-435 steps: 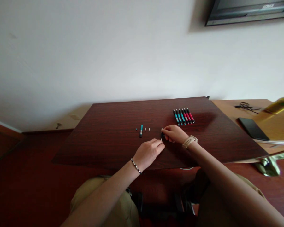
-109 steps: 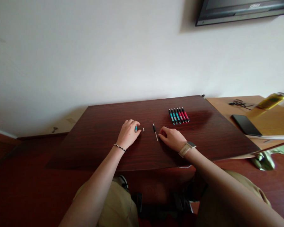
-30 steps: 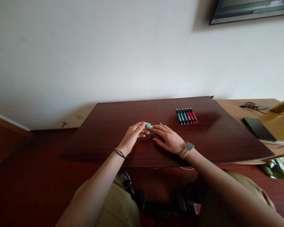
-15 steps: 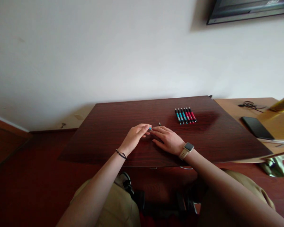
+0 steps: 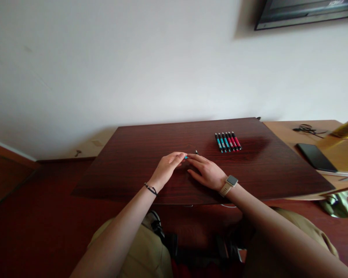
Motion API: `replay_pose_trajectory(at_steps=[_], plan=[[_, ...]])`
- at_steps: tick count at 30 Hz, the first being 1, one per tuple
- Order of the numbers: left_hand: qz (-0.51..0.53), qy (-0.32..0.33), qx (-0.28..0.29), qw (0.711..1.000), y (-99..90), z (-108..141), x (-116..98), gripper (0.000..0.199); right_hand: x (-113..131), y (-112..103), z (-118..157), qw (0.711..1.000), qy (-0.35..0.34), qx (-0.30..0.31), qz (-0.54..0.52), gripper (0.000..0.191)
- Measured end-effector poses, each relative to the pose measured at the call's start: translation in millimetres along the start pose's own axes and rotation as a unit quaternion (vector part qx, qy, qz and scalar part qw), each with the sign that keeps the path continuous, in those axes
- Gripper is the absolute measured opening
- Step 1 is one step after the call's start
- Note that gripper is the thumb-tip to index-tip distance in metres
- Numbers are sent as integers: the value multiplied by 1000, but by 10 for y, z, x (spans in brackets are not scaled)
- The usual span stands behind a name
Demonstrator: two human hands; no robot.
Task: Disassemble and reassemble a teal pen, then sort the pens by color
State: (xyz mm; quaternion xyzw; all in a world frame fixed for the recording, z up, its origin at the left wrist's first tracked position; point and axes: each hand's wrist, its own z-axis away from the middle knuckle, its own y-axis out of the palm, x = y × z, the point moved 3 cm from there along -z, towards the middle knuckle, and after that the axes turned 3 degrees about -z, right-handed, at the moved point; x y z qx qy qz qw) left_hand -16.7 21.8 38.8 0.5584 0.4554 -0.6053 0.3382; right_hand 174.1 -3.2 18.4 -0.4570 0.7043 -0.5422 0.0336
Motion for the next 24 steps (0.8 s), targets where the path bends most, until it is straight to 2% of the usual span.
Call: replay_pose_trajectory(at_steps=[4,7,16,20,24], plan=[[20,-5,-25,999,22,11,8,51,10,-17,-11,1000,0,-16,-16,52],[79,-14,-47,996,57,28,45,51,30,-38,-17,999,-8,-31,-28,52],[250,-5,-36,968,158,-40,175,48,56,-67,-28,996,-63,-55,-25,53],[239,3,-22,971,176,-53,151,50,40,-84,-28,996,-56,-68,-16,52],[153,31,-31,987,161,-64,112,59,46,-96,-28,996,-55,-67,-16,52]])
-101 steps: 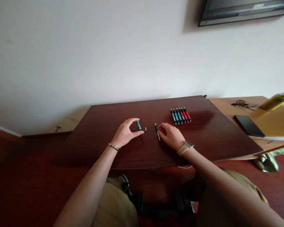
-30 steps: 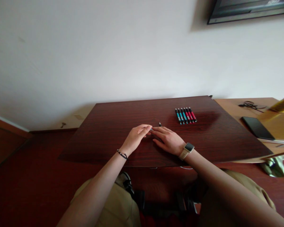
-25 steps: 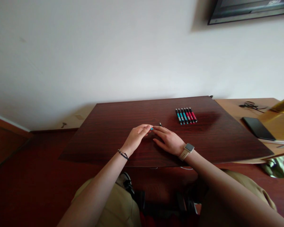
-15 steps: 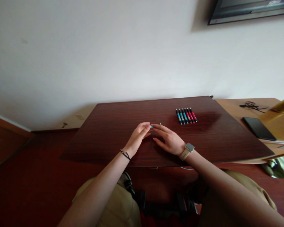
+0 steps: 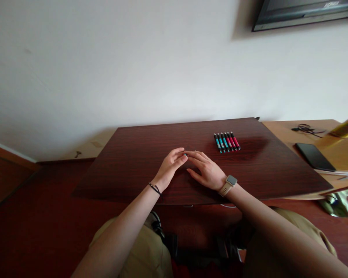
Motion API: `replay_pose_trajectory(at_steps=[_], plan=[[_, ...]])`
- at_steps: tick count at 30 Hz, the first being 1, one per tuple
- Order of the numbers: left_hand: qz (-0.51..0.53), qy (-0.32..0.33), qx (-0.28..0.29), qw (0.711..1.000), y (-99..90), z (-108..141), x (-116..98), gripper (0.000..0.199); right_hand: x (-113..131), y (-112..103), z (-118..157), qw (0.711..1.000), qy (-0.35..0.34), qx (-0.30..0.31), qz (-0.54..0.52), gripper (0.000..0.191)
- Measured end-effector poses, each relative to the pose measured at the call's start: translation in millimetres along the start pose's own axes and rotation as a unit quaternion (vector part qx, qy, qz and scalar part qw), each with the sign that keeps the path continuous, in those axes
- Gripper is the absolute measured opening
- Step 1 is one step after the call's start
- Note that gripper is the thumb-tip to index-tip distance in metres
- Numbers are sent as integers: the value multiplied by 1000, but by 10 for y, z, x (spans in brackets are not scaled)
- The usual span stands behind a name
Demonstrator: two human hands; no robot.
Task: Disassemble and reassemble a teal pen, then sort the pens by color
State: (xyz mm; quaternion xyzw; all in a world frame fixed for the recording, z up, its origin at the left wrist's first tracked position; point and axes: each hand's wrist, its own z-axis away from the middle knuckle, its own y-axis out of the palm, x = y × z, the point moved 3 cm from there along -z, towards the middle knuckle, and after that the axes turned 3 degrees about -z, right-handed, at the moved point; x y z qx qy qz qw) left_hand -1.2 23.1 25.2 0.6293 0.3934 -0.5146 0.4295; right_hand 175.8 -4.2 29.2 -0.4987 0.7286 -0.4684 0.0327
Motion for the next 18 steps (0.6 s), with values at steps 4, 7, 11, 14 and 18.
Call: replay_pose_trajectory(at_steps=[4,7,11,14,18], plan=[[-109,57,12,992,-13,1,-67,72,21,-13,-5,1000,-4,1,-4,55],[-239,133,9,962,-35,34,-142,78,38,-30,-13,1000,-11,1,-6,58],[-390,214,8,896,-46,91,-217,82,39,-48,-17,1000,-24,15,-10,61],[-454,248,11,855,-41,114,-241,85,25,-57,-11,999,-28,26,-14,62],[-515,287,19,807,-29,126,-295,86,10,-73,3,999,-28,22,-14,67]])
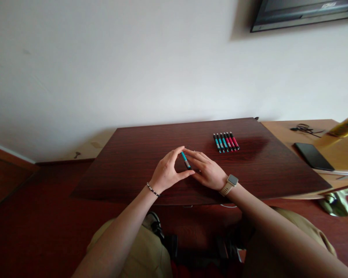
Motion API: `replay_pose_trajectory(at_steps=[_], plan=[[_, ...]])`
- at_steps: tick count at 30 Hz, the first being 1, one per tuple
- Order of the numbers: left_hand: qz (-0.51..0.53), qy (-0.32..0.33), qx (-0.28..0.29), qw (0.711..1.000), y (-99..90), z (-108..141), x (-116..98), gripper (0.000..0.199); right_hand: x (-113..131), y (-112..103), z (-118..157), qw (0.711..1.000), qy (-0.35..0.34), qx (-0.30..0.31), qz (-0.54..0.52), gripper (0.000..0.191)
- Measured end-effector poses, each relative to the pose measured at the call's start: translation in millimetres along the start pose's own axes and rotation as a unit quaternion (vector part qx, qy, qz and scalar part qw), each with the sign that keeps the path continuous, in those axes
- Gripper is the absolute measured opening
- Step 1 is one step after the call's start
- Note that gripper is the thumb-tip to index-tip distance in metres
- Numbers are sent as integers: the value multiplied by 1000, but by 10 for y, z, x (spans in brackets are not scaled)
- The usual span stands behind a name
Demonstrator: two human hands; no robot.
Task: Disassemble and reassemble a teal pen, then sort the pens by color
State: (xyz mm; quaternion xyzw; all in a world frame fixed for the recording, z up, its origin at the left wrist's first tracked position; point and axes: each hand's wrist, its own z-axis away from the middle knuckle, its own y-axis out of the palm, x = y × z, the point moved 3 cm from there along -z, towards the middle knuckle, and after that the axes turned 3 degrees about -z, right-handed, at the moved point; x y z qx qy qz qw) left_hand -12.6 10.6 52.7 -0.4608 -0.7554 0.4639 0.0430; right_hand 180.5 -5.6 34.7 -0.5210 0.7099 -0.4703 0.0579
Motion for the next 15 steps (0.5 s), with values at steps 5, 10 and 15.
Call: replay_pose_trajectory(at_steps=[5,10,15], plan=[[-84,122,-38,988,-191,-23,-123,79,-73,-19,25,998,53,-35,23,58],[-142,242,-126,952,-398,39,-267,88,-204,-1,68,992,106,-46,57,51],[-156,222,-116,955,-411,37,-239,83,-366,84,132,984,149,-23,91,47]])
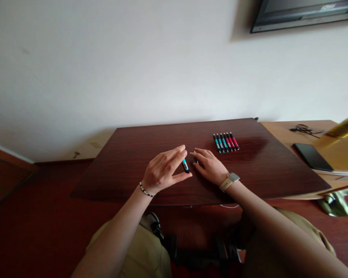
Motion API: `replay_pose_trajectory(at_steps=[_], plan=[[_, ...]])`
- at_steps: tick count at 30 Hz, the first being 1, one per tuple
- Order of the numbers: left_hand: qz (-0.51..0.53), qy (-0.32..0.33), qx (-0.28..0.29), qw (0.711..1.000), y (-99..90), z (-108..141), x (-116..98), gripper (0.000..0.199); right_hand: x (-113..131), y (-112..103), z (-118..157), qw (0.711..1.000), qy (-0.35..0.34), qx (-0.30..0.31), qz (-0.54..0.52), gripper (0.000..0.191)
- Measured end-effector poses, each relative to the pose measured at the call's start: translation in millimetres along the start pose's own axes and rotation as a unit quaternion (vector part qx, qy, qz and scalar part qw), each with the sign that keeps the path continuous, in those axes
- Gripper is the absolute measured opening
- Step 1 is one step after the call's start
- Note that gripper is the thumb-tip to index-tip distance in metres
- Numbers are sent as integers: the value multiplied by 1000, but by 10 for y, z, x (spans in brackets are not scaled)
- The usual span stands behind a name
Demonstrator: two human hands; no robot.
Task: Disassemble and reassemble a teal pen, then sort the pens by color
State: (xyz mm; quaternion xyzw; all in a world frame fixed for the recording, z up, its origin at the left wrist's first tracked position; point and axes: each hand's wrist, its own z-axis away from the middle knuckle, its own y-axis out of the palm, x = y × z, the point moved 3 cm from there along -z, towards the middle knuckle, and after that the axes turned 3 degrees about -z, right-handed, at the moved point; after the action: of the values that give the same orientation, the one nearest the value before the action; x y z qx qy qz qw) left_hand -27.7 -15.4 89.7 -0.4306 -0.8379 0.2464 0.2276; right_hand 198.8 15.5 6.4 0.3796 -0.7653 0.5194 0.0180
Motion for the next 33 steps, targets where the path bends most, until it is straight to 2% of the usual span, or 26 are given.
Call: replay_pose_trajectory(at_steps=[4,7,9,15,20,24,29,33], plan=[[45,-78,32,995,66,33,42,78,-102,84,2,1000,15,17,16,38],[106,-160,55,980,127,59,64,73,-155,108,-13,999,21,18,25,32],[136,-192,62,970,165,66,68,71,-182,108,-23,999,29,13,25,28],[159,-214,73,961,271,87,74,69,-245,78,-25,992,130,-5,-1,21],[169,-224,80,956,380,130,70,69,-326,58,-11,976,205,-23,-75,24],[182,-239,93,949,496,171,64,72,-443,80,-11,946,248,-51,-204,36],[199,-271,114,935,676,255,86,75,-518,54,-68,886,267,-98,-367,38],[226,-301,141,916,807,311,107,61,-458,-36,-122,851,264,-133,-434,39]])
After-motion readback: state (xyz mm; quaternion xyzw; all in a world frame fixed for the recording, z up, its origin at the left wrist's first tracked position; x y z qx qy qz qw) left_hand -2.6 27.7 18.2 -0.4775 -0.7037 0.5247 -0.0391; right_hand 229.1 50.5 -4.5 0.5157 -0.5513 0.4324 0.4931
